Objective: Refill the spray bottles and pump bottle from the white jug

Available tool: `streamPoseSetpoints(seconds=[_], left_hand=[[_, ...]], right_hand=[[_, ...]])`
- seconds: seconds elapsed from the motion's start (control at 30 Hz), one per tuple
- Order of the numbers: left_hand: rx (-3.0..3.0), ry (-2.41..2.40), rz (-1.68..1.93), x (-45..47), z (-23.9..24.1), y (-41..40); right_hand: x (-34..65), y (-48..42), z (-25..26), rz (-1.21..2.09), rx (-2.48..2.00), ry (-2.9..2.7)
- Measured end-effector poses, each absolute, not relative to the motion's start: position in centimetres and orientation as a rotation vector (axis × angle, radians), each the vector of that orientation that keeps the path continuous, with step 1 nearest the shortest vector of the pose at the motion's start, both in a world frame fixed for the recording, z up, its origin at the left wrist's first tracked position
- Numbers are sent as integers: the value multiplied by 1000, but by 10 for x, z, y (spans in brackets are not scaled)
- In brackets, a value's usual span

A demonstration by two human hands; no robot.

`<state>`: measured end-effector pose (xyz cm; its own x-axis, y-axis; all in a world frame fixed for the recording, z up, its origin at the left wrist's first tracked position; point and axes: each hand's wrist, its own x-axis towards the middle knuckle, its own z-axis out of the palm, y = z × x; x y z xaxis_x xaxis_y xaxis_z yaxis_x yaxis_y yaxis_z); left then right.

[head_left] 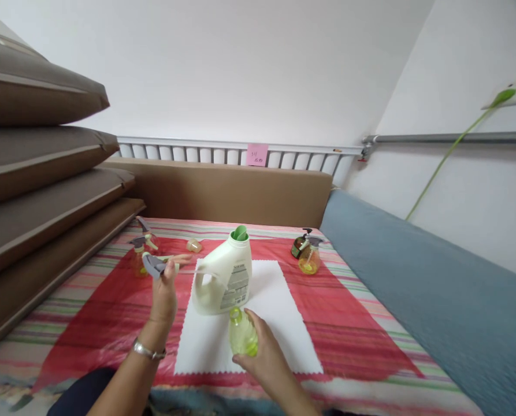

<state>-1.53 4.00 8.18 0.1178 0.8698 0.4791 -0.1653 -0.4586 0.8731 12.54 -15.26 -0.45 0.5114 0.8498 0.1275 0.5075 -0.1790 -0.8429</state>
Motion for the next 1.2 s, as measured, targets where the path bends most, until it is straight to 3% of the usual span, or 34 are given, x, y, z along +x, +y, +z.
streamPoseSetpoints(seconds=[0.77, 1.03, 1.2], left_hand=[[1706, 628, 1403, -37, 97, -4], [1957, 381, 861, -17, 84, -33], [1976, 371, 749, -6, 71, -44]], right_hand=[[116, -151, 8, 405, -1887, -1203], [104, -148, 26, 353, -1775, -1238], [99, -145, 14, 374, -1671, -1163]])
